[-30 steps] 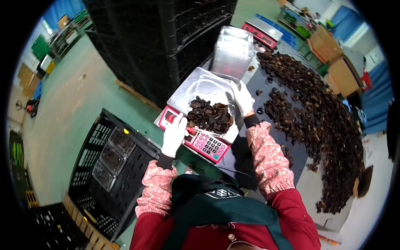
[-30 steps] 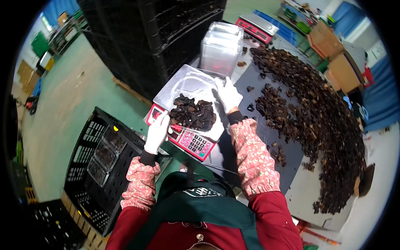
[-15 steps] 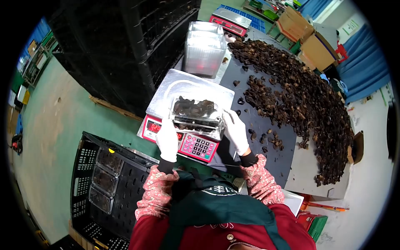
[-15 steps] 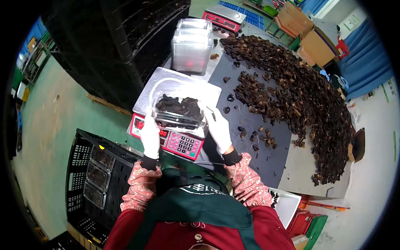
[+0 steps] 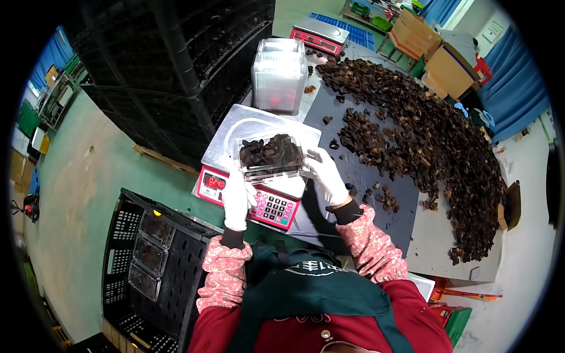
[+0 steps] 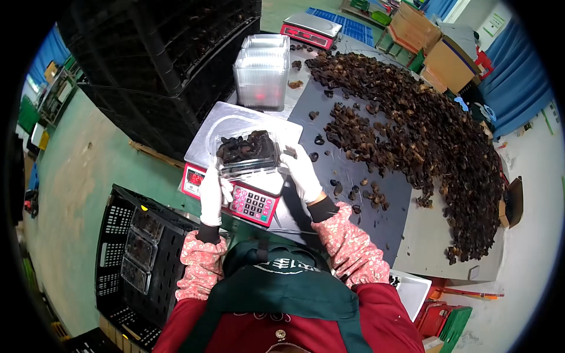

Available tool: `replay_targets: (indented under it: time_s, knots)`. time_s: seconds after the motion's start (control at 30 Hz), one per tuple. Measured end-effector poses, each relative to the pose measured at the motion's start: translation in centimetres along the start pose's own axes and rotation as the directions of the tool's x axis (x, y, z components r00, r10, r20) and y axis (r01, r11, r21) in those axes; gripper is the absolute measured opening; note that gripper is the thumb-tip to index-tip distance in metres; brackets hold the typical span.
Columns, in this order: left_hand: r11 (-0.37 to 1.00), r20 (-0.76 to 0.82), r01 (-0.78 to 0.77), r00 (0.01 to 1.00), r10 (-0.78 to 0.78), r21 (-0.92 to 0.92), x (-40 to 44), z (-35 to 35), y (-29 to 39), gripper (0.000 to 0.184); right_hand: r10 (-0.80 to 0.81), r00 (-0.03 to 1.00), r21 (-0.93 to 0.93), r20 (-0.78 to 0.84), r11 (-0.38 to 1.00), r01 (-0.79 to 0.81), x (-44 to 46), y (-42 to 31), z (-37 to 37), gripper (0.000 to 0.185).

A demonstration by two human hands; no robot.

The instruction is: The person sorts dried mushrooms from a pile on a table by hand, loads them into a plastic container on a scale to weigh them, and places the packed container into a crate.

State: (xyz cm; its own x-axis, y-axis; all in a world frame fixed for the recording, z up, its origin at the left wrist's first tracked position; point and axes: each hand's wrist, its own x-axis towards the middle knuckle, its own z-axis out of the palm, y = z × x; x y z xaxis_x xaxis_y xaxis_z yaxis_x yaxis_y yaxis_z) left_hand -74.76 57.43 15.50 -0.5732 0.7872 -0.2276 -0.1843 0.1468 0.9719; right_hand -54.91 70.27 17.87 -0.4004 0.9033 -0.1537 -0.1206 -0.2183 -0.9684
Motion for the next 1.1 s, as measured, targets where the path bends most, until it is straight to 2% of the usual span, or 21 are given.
replay_targets:
  time_s: [0.03, 0.1, 0.17, 0.23, 0.27, 0.37, 0.43, 0.5, 0.53, 0.57, 0.6, 0.63, 0.67, 0.7, 0.73, 0.77, 0.8, 0.83, 0.87, 1.03, 1.1]
  knots:
    - [1.0, -0.007, -0.008, 1.0, 0.008, 0.0, -0.2, 0.2, 0.1, 0.035, -0.049, 0.998, -0.092, 0.029, 0.994, 0.051, 0.9, 2.1, -0.9, 0.033]
    - [0.989, -0.024, -0.021, 1.0, 0.017, -0.146, -0.6, 0.6, 0.5, 0.035, 0.131, 0.991, -0.249, 0.033, 0.961, -0.119, 0.8, 0.5, -0.7, 0.025]
    - [0.996, -0.08, -0.071, 0.995, 0.067, -0.046, -0.8, 0.7, 1.9, 0.031, -0.075, 0.997, -0.497, 0.019, 0.864, 0.074, 2.0, 0.6, -1.3, 0.027]
    - [0.931, 0.005, -0.092, 0.995, 0.096, 0.352, -1.2, 0.3, 5.3, 0.033, -0.187, 0.98, -0.545, 0.063, 0.816, 0.191, 2.6, -1.4, -0.5, 0.032]
    - [0.905, 0.005, -0.146, 0.988, 0.157, 0.401, -1.4, 0.5, 6.4, 0.035, -0.242, 0.967, -0.567, 0.085, 0.786, 0.246, 3.0, -2.4, -0.1, 0.035]
    - [0.887, -0.031, -0.139, 0.985, 0.17, 0.44, 0.9, 0.0, 3.9, 0.042, -0.62, 0.706, -0.728, 0.342, 0.301, 0.616, 5.1, -0.5, -0.8, 0.036]
    - [0.92, -0.075, -0.13, 0.983, 0.169, 0.37, -0.6, 1.0, 4.9, 0.038, -0.272, 0.962, -0.593, 0.027, 0.77, 0.235, 2.7, -2.4, 0.6, 0.03]
    - [0.924, -0.022, -0.211, 0.973, 0.23, 0.318, -0.1, 1.0, 1.7, 0.032, 0.007, 0.979, -0.217, 0.202, 0.975, 0.038, 4.2, 1.4, -1.9, 0.029]
    - [0.993, -0.093, -0.08, 0.993, 0.072, -0.083, -0.6, 1.6, 1.1, 0.023, -0.016, 0.971, -0.368, 0.24, 0.924, 0.107, 4.1, 1.3, -2.5, 0.032]
    - [0.98, 0.031, -0.107, 0.993, 0.114, -0.168, 0.5, 0.3, -2.3, 0.021, -0.226, 0.938, -0.358, 0.263, 0.88, 0.313, 4.5, 3.9, -3.1, 0.035]
    - [0.802, 0.183, -0.421, 0.907, 0.379, 0.424, 0.6, 0.3, -3.4, 0.013, -0.111, 0.966, -0.319, 0.235, 0.93, 0.185, 3.1, 2.1, -2.0, 0.036]
    - [0.236, 0.317, -0.545, 0.73, 0.606, 0.805, 0.4, 0.4, -4.4, 0.01, 0.007, 0.979, -0.273, 0.202, 0.961, 0.05, 1.4, -0.1, -0.8, 0.038]
    - [0.495, 0.207, -0.505, 0.817, 0.538, 0.707, 0.0, 0.5, -4.0, 0.017, 0.123, 0.978, -0.224, 0.168, 0.971, -0.084, -0.4, -2.4, 0.4, 0.04]
    - [0.957, 0.07, -0.27, 0.962, 0.263, 0.105, -0.3, 1.8, -3.2, 0.028, 0.218, 0.963, -0.154, 0.155, 0.969, -0.195, -1.5, -4.1, 1.5, 0.042]
    - [0.899, 0.061, -0.017, 0.997, 0.049, -0.438, -0.5, 2.3, -1.7, 0.039, 0.174, 0.963, -0.051, 0.205, 0.985, -0.167, -0.8, -3.2, 1.2, 0.043]
    - [0.692, 0.073, 0.096, 0.995, -0.063, -0.716, -1.4, 2.6, -1.5, 0.051, 0.214, 0.945, 0.073, 0.247, 0.968, -0.238, -0.7, -2.6, 0.4, 0.041]
    - [0.946, 0.039, 0.04, 0.999, -0.029, -0.321, -1.1, 2.6, -0.7, 0.056, 0.194, 0.967, -0.073, 0.166, 0.98, -0.184, -0.8, -3.0, 0.8, 0.034]
    - [0.987, -0.03, 0.036, 0.999, -0.041, -0.159, -0.7, 2.6, 0.4, 0.055, 0.196, 0.959, -0.127, 0.205, 0.977, -0.173, 1.1, -1.5, -1.4, 0.021]
    - [0.973, 0.008, 0.103, 0.995, -0.104, -0.208, -2.9, 2.1, 3.4, 0.053, 0.138, 0.966, -0.093, 0.22, 0.988, -0.12, 1.3, -1.0, -2.5, 0.014]
    - [0.874, -0.086, -0.024, 0.996, -0.021, -0.485, -3.1, 2.9, 2.4, 0.047, 0.06, 0.941, -0.073, 0.333, 0.997, -0.038, 1.4, -2.0, -2.0, 0.014]
    - [0.642, -0.095, -0.133, 0.991, 0.094, -0.755, -4.4, 0.7, 3.4, 0.044, -0.091, 0.962, -0.155, 0.257, 0.979, 0.134, -1.7, -4.0, 2.1, 0.026]
